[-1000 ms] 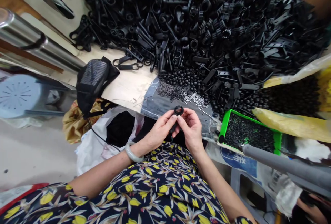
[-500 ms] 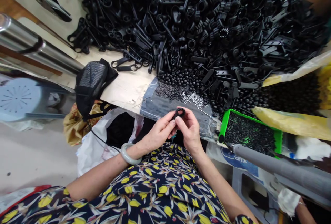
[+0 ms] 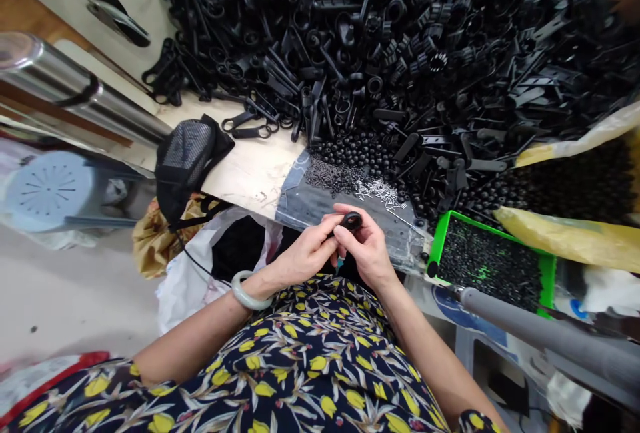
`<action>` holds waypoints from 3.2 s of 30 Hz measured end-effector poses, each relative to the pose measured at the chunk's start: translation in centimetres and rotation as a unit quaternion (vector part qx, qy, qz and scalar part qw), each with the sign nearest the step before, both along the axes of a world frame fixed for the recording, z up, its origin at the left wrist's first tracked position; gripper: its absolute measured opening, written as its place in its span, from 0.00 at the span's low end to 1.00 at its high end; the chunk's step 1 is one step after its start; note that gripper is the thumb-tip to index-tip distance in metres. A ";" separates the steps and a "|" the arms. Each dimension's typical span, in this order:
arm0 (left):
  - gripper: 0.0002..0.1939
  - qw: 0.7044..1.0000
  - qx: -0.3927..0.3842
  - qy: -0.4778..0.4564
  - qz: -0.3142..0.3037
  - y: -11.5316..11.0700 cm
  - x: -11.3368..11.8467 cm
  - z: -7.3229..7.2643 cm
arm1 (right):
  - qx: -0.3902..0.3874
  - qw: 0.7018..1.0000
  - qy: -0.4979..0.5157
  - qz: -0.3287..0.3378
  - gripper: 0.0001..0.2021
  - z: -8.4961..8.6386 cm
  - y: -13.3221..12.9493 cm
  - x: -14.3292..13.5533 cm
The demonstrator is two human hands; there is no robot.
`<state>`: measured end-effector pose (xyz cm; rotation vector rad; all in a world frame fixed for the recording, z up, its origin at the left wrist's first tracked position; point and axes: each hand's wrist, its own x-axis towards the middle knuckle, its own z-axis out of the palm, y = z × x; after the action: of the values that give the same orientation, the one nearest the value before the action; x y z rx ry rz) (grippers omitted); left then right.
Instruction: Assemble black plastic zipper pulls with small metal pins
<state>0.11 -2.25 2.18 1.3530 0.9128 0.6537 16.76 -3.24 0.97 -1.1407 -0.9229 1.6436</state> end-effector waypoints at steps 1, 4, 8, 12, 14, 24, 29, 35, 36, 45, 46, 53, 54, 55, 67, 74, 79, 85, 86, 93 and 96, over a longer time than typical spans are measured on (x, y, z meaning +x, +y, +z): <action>0.20 1.000 0.005 -0.003 -0.015 0.1 -0.2 0.3 | 0.000 1.000 -0.001 0.012 0.21 0.3 0.0 0.1; 0.19 0.999 -0.008 -0.012 -0.046 0.0 -0.8 1.2 | 0.005 0.999 0.014 0.045 0.19 0.9 0.1 0.3; 0.19 1.000 0.000 0.023 0.002 -0.6 -0.5 0.9 | -0.004 0.999 0.026 0.048 0.20 0.2 0.5 -0.1; 0.20 0.997 -0.024 -0.013 0.075 -0.7 0.5 -0.6 | -0.005 0.999 0.002 0.036 0.21 -0.9 1.6 -0.4; 0.22 0.986 -0.087 -0.096 0.103 -0.4 0.8 -0.8 | -0.007 0.999 0.006 0.046 0.23 -1.0 1.8 -0.3; 0.20 0.922 -0.167 -0.220 0.272 0.6 0.9 1.3 | 0.124 0.965 -0.229 -0.017 0.22 -0.5 -0.8 0.0; 0.21 0.900 -0.280 -0.248 0.223 0.3 0.8 1.5 | 0.196 0.941 -0.267 0.072 0.15 0.9 0.9 -0.4; 0.16 0.971 -0.145 -0.083 0.171 0.3 -2.0 1.7 | 0.213 0.931 -0.283 0.090 0.17 1.5 0.6 -0.5; 0.15 0.976 -0.116 -0.053 0.175 0.3 -2.4 1.6 | 0.220 0.924 -0.303 0.081 0.16 1.5 0.3 -0.6; 0.13 0.979 -0.054 -0.030 0.195 0.3 -1.6 -0.2 | 0.209 0.914 -0.346 0.036 0.18 0.6 -0.4 -1.2; 0.13 0.978 -0.053 -0.030 0.198 0.5 -1.3 -0.3 | 0.202 0.919 -0.339 0.025 0.18 0.4 -0.4 -1.3; 0.20 0.947 -0.191 -0.193 0.170 1.0 -0.4 -0.2 | 0.084 0.978 -0.189 -0.017 0.19 0.0 0.0 -0.4; 0.22 0.946 -0.196 -0.206 0.155 0.8 -0.3 -0.2 | 0.060 0.984 -0.165 -0.029 0.19 0.0 0.1 -0.2; 0.23 0.949 -0.192 -0.206 0.140 0.5 -0.1 -0.1 | 0.034 0.989 -0.139 -0.047 0.18 -0.1 0.3 -0.1; 0.23 0.989 0.034 -0.014 0.141 0.7 0.6 -0.3 | -0.035 0.997 -0.015 -0.066 0.15 0.4 1.4 -0.7; 0.21 0.992 -0.010 -0.052 0.117 0.8 0.3 0.1 | 0.115 0.957 -0.257 -0.063 0.13 1.7 0.9 0.1; 0.21 0.988 -0.035 -0.048 0.140 0.1 0.7 0.5 | 0.078 0.963 -0.238 -0.105 0.14 2.3 0.5 0.0; 0.21 0.989 -0.072 -0.068 0.112 -0.1 0.9 1.6 | 0.047 0.995 -0.062 -0.060 0.16 2.2 0.6 0.1; 0.22 0.989 -0.079 -0.075 0.102 -0.1 0.9 1.6 | 0.040 0.998 -0.027 -0.051 0.16 2.3 0.6 0.0; 0.14 0.997 0.011 -0.005 0.076 -0.6 0.6 0.9 | -0.013 0.997 0.058 -0.048 0.15 2.0 0.1 -1.1; 0.12 0.992 0.041 0.031 0.113 -1.0 0.8 0.4 | -0.023 0.995 0.067 -0.074 0.15 1.4 0.2 -1.6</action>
<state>0.94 -3.28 2.60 1.3598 1.1093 0.8342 15.11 -3.01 2.34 -1.0885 -0.7017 1.6048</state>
